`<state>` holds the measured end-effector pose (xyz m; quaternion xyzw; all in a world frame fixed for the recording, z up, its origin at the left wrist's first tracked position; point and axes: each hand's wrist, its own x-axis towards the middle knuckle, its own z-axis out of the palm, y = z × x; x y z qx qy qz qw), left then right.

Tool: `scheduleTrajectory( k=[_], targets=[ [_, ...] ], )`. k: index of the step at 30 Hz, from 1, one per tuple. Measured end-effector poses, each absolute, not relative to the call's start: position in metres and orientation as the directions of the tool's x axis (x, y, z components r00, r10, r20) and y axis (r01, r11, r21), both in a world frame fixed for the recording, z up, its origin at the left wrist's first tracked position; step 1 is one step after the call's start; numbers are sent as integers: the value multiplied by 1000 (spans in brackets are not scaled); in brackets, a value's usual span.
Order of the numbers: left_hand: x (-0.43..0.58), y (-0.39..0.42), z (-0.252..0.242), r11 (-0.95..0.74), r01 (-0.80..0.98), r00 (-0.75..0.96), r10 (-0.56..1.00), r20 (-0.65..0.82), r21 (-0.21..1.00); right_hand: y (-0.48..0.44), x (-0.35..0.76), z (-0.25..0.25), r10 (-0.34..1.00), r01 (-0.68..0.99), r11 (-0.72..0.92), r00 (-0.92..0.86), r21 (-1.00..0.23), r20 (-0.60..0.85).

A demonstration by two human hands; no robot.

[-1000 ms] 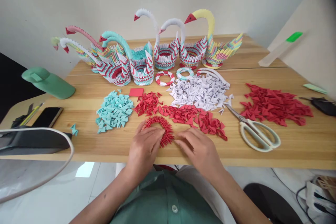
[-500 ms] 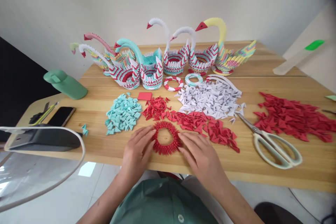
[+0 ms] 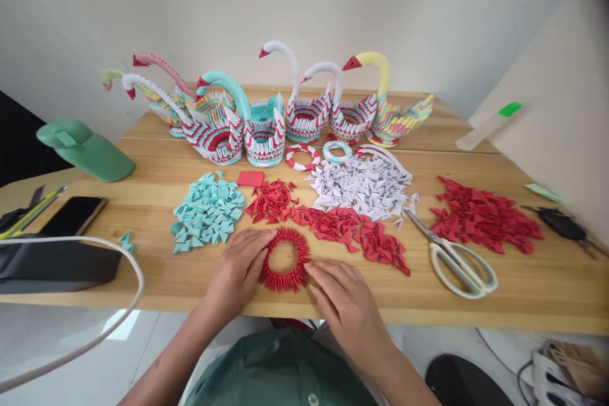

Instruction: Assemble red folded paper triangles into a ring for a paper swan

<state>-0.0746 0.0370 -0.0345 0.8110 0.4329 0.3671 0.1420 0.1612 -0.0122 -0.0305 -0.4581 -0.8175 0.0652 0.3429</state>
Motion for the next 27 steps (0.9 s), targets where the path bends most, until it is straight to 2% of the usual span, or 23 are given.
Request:
scheduleTrajectory(
  k=[2,5,8,11,21,24,27],
  targets=[
    [-76,38,-37,-592,587,367,803,469,553,-10,176,-28,804,756,527,-295,-388,517],
    [-77,37,-39,-586,583,364,808,463,563,-1,204,-22,814,882,392,-199,-263,545],
    [-77,35,-41,-579,582,347,812,469,571,10,221,-19,838,946,299,-197,-127,510],
    [-77,35,-40,-571,576,335,818,468,586,17,220,-19,872,960,269,-206,-82,444],
    [-79,35,-38,-527,552,278,847,452,647,1,201,-23,867,935,332,-250,-125,430],
    [-81,32,-35,-536,550,230,835,500,641,-5,198,-27,857,899,373,-239,-229,456],
    [-76,18,-22,-573,543,168,791,589,614,-13,191,-23,884,822,366,-162,-436,438]
  ],
)
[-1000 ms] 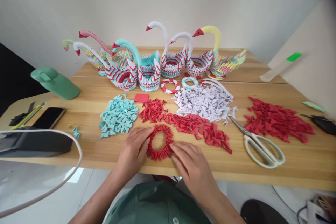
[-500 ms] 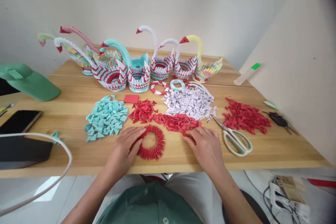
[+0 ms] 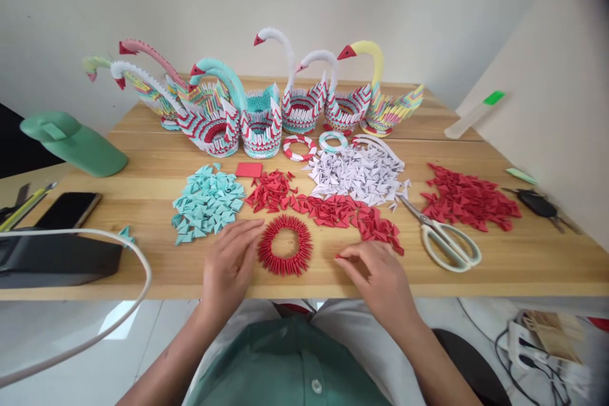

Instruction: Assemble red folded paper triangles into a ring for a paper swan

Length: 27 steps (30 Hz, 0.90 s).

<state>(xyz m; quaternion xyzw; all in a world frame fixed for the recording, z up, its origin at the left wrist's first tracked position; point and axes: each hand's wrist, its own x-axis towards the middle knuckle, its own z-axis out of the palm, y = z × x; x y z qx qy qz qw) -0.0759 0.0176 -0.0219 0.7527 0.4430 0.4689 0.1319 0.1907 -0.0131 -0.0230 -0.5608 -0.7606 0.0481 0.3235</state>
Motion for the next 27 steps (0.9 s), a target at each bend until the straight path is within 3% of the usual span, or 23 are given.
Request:
scheduleTrajectory(
  k=[3,5,14,16,19,22,27],
  targets=[
    [-61,-3,-5,-657,447,267,746,610,608,-24,181,-10,929,721,309,-88,-620,360],
    [-48,-13,4,-713,348,362,701,614,609,-30,175,0,933,688,312,-90,-655,349],
    [-13,-11,8,-657,275,448,734,511,702,-47,170,17,821,694,515,-231,-504,522],
    [-11,-13,9,-561,237,435,791,430,793,-49,172,18,822,679,517,-223,-522,523],
    [-12,-18,11,-236,144,405,900,160,961,-54,176,20,856,644,471,-169,-602,489],
    [-12,-21,13,64,28,408,910,-70,998,-59,182,22,885,594,426,-116,-682,452],
    [-7,-24,12,135,-44,394,913,-107,990,-63,184,23,926,489,360,-82,-795,368]
  ],
)
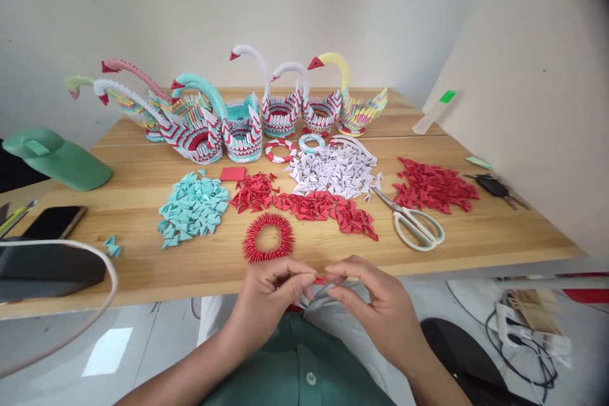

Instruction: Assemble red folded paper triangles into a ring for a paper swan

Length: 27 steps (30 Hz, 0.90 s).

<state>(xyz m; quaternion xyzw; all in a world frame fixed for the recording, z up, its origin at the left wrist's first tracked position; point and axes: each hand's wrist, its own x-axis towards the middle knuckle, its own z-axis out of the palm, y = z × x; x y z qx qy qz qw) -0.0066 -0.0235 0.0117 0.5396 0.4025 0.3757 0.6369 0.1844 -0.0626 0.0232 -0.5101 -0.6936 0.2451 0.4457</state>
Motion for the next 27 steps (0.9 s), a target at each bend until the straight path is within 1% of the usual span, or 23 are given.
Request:
scheduleTrajectory(
  k=[3,6,8,10,15,17,20,24,27],
  targets=[
    [-4,-25,8,53,-29,397,917,-37,998,-62,182,22,943,460,323,-89,-827,319],
    [-4,-24,2,-158,56,404,906,122,986,-60,182,19,958,438,282,-75,-854,278],
    [-6,-21,-1,-331,129,430,868,248,935,-58,184,16,966,429,254,-73,-867,247],
    [-8,-18,-3,-464,173,464,817,344,869,-57,185,13,973,417,231,-75,-879,220],
    [-12,-15,-1,-697,233,526,677,514,679,-56,187,9,987,352,162,-61,-922,150],
    [-12,-14,1,-727,231,547,647,531,647,-57,187,7,991,345,135,-46,-929,127],
    [-12,-14,3,-707,202,538,659,526,678,-57,186,6,991,356,133,-42,-925,127],
    [-12,-12,1,-682,212,517,686,512,700,-53,184,8,966,387,254,-138,-887,217],
    [-17,-13,-2,-706,263,535,674,510,657,-50,180,8,933,441,358,-199,-823,299]
  ],
)
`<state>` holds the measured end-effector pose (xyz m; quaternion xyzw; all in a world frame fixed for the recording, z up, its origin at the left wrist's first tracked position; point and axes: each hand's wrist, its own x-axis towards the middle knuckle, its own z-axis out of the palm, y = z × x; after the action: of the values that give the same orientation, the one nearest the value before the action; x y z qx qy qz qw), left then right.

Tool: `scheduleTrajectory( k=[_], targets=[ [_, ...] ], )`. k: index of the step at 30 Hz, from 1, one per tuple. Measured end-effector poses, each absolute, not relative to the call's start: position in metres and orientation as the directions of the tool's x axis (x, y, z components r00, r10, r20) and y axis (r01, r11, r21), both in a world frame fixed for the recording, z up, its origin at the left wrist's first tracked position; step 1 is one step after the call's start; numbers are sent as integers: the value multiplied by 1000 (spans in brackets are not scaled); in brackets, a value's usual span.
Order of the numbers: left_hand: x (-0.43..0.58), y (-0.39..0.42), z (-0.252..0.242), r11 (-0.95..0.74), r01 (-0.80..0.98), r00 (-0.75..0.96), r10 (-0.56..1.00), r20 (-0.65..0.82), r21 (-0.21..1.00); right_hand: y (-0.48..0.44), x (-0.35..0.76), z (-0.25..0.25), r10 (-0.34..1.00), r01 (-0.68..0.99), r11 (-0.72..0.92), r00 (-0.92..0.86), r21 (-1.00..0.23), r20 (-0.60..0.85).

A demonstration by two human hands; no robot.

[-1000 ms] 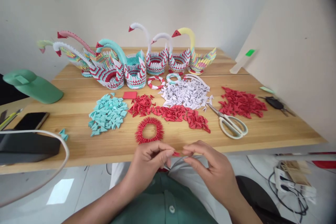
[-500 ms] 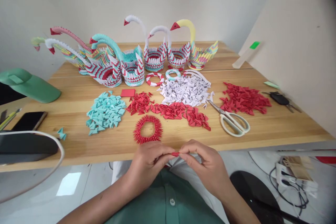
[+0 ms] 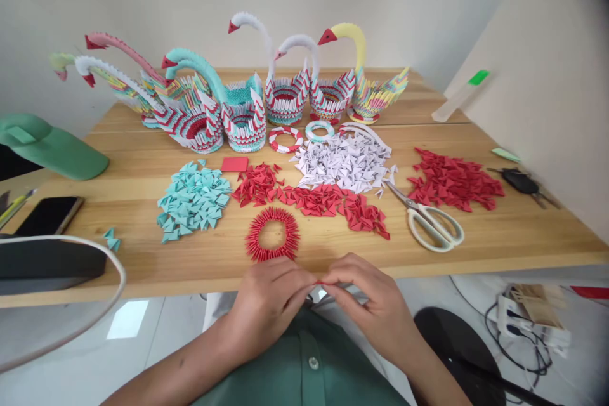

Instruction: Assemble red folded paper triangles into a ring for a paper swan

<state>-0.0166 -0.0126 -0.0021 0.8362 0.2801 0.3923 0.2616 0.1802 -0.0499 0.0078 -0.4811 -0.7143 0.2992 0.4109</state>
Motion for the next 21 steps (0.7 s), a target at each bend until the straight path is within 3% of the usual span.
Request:
scheduleTrajectory(
  k=[3,11,18,21],
  targets=[
    [-22,-14,-4,-721,295,549,665,507,627,-47,176,6,918,480,397,-235,-783,321],
    [-25,-12,-5,-551,254,496,780,382,795,-41,172,4,963,452,246,-212,-857,164],
    [-25,-8,-10,-556,272,507,777,374,785,-39,172,3,935,469,354,-199,-809,294],
    [-26,-8,-6,-455,248,511,811,283,855,-38,173,4,921,447,387,-232,-806,313]
  ],
)
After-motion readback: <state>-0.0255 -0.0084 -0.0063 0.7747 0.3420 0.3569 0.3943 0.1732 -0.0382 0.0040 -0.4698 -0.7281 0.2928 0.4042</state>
